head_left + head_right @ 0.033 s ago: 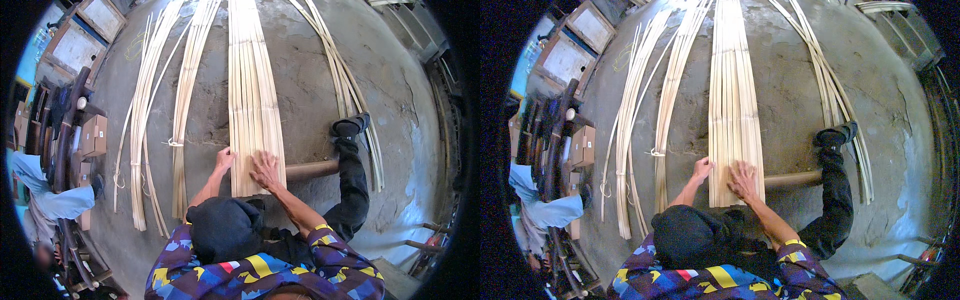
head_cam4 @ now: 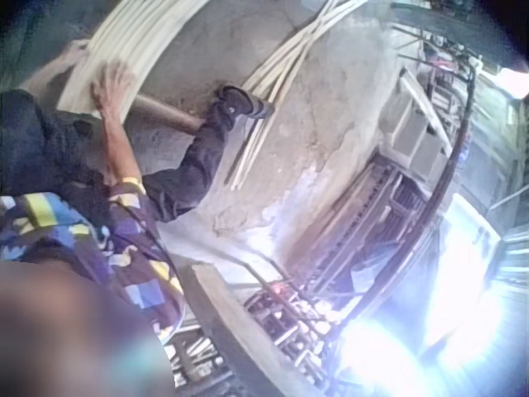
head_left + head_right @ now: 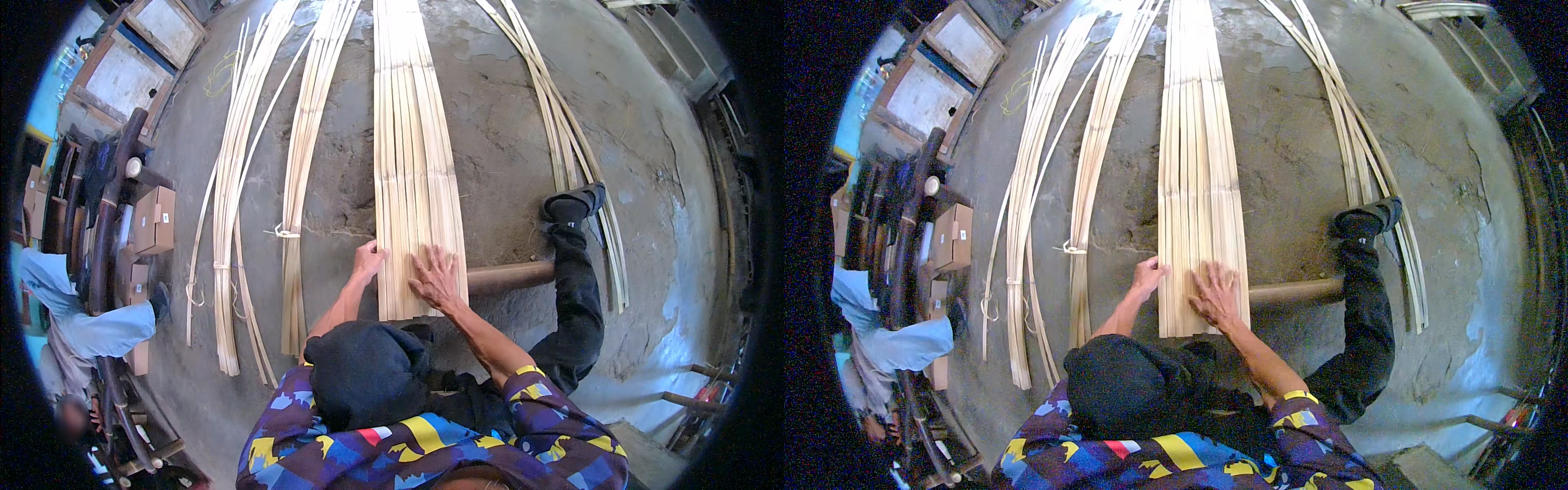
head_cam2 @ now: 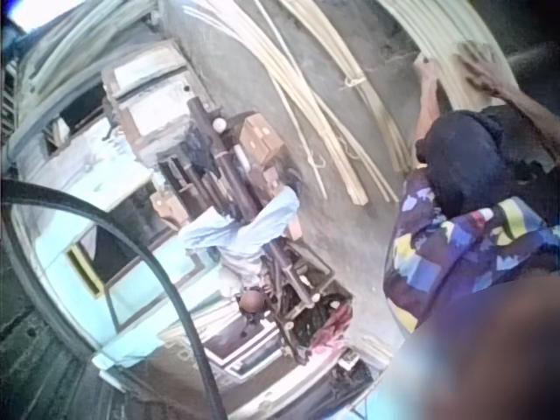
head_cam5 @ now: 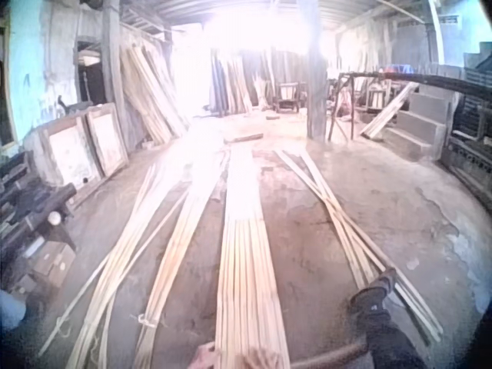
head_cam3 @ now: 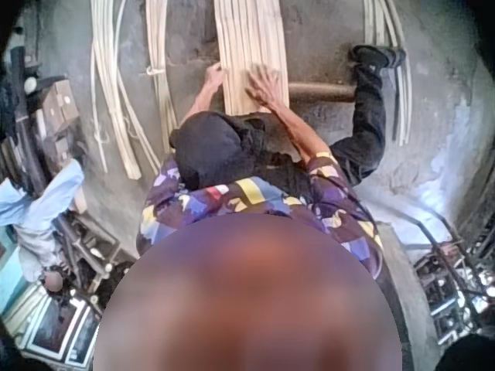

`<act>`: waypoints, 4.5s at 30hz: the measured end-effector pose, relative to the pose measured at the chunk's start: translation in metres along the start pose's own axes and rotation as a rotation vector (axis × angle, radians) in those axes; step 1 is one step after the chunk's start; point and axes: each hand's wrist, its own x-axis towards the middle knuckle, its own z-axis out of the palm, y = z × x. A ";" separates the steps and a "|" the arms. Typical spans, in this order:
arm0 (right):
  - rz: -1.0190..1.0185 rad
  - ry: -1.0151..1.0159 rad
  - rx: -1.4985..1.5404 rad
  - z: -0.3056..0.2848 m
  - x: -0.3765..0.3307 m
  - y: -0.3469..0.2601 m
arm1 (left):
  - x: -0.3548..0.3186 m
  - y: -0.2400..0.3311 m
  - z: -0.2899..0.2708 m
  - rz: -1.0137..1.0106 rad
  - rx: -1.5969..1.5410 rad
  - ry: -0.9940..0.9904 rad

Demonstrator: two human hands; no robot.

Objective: The person sits on the floor and arranges thin bamboo strips side by side on a cylindrical support. They repeatedly adjust the alignment of the strips with both hands to form a neat stack.

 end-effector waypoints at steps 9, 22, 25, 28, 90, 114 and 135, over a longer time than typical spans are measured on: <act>-0.038 0.059 -0.088 -0.006 -0.010 0.030 | -0.011 0.013 0.020 -0.071 -0.134 -0.040; -0.111 0.081 -0.129 -0.010 -0.018 0.049 | -0.004 0.005 0.035 0.087 0.075 -0.134; -0.103 0.081 -0.116 -0.010 -0.018 0.050 | -0.014 0.015 0.045 0.161 0.290 0.056; -0.111 0.199 -0.070 -0.010 -0.023 0.055 | -0.042 0.021 0.062 0.365 0.715 0.151; 0.005 0.119 -0.145 -0.008 -0.027 0.060 | -0.057 0.004 0.069 0.730 0.908 -0.052; 0.609 0.189 0.180 -0.024 -0.011 0.096 | -0.100 0.012 0.083 0.938 1.043 -0.247; 0.175 0.237 -0.129 -0.001 -0.074 0.071 | -0.098 -0.006 0.067 1.012 1.090 -0.314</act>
